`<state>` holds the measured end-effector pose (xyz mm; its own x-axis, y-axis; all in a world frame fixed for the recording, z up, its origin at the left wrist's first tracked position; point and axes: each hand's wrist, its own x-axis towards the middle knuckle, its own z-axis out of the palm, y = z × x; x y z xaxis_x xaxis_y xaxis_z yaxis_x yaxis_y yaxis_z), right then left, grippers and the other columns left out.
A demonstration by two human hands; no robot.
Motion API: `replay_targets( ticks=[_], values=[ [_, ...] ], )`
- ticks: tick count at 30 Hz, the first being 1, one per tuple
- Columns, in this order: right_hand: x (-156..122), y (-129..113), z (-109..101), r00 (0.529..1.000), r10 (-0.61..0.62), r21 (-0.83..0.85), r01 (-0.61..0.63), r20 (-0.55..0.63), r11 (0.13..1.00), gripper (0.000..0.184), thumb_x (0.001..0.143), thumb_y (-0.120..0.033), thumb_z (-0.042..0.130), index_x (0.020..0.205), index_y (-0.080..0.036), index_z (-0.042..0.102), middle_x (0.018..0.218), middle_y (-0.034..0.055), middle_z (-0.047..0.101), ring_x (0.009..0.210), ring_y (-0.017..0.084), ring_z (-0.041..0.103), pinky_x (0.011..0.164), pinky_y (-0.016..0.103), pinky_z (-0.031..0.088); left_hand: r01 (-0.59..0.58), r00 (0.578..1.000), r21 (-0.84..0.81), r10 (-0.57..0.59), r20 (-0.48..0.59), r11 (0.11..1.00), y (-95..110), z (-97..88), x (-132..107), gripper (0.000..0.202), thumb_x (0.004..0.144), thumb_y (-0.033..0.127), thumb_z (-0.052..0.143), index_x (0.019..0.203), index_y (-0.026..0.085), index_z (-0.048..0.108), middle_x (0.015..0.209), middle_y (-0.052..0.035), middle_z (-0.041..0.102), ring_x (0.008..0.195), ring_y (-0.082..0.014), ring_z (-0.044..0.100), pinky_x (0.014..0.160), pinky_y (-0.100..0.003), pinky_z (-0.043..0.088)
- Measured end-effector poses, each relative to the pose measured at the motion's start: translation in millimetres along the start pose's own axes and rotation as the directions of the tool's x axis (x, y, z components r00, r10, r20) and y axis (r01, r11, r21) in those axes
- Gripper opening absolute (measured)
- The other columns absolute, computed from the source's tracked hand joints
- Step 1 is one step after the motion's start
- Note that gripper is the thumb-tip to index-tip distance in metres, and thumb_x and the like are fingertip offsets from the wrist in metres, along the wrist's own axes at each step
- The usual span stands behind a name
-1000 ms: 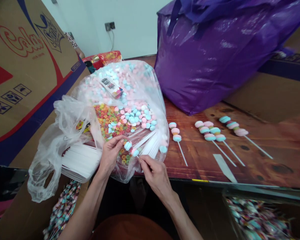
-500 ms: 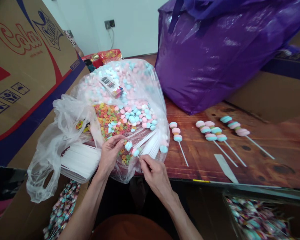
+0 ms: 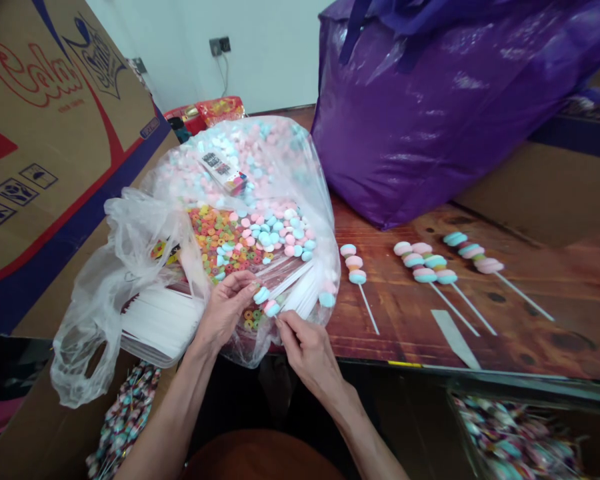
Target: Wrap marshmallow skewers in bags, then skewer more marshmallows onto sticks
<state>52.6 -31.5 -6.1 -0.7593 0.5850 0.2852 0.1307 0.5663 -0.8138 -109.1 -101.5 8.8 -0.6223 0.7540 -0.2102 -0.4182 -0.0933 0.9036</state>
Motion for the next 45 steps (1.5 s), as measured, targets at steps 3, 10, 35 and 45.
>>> replay_targets(
  ticks=[3, 10, 35, 45],
  values=[
    [-2, -1, 4, 0.999, -0.003, 0.019, 0.004, -0.046, 1.000, 0.024, 0.099, -0.022, 0.046, 0.078, -0.020, 0.058, 0.057, -0.0051, 0.047, 0.048, 0.010, 0.044, 0.050, 0.021, 0.037, 0.106, 0.994, -0.086, -0.106, 0.004, 0.991, -4, 6.7, -1, 0.044, 0.062, 0.036, 0.089, 0.094, 0.017, 0.068, 0.082, -0.0006, 0.070, 0.072, -0.0098, 0.062, 0.064, -0.020, 0.046],
    [-4, 1, 15, 0.986, -0.013, -0.079, 0.000, -0.167, 0.997, 0.021, 0.098, -0.021, 0.047, 0.081, -0.020, 0.059, 0.057, -0.0045, 0.050, 0.047, 0.010, 0.048, 0.050, 0.022, 0.037, 0.130, 0.991, -0.056, -0.127, 0.051, 0.990, -9, 14.1, -8, 0.036, 0.067, 0.036, 0.086, 0.089, 0.016, 0.067, 0.077, 0.0011, 0.066, 0.065, -0.0068, 0.054, 0.058, -0.019, 0.038],
    [-6, 9, 17, 0.967, -0.075, -0.244, 0.013, -0.245, 0.970, 0.023, 0.100, -0.021, 0.045, 0.087, -0.019, 0.065, 0.059, -0.0014, 0.061, 0.049, 0.012, 0.058, 0.054, 0.022, 0.041, -0.153, 0.923, 0.983, 0.370, 0.105, 0.101, -1, 4.7, 43, 0.028, 0.088, 0.013, 0.052, 0.100, 0.022, 0.075, 0.099, -0.0117, 0.064, 0.083, -0.0256, 0.063, 0.076, -0.035, 0.046],
    [-4, 7, 17, 0.952, -0.108, -0.255, 0.033, -0.285, 0.966, 0.024, 0.100, -0.020, 0.046, 0.086, -0.017, 0.065, 0.058, -0.0013, 0.061, 0.047, 0.012, 0.058, 0.053, 0.022, 0.040, -0.198, 0.931, 0.965, 0.342, 0.131, 0.170, 16, 9.2, 48, 0.021, 0.090, 0.021, 0.054, 0.090, 0.021, 0.076, 0.091, -0.0091, 0.066, 0.087, -0.0239, 0.063, 0.081, -0.033, 0.046]
  ],
)
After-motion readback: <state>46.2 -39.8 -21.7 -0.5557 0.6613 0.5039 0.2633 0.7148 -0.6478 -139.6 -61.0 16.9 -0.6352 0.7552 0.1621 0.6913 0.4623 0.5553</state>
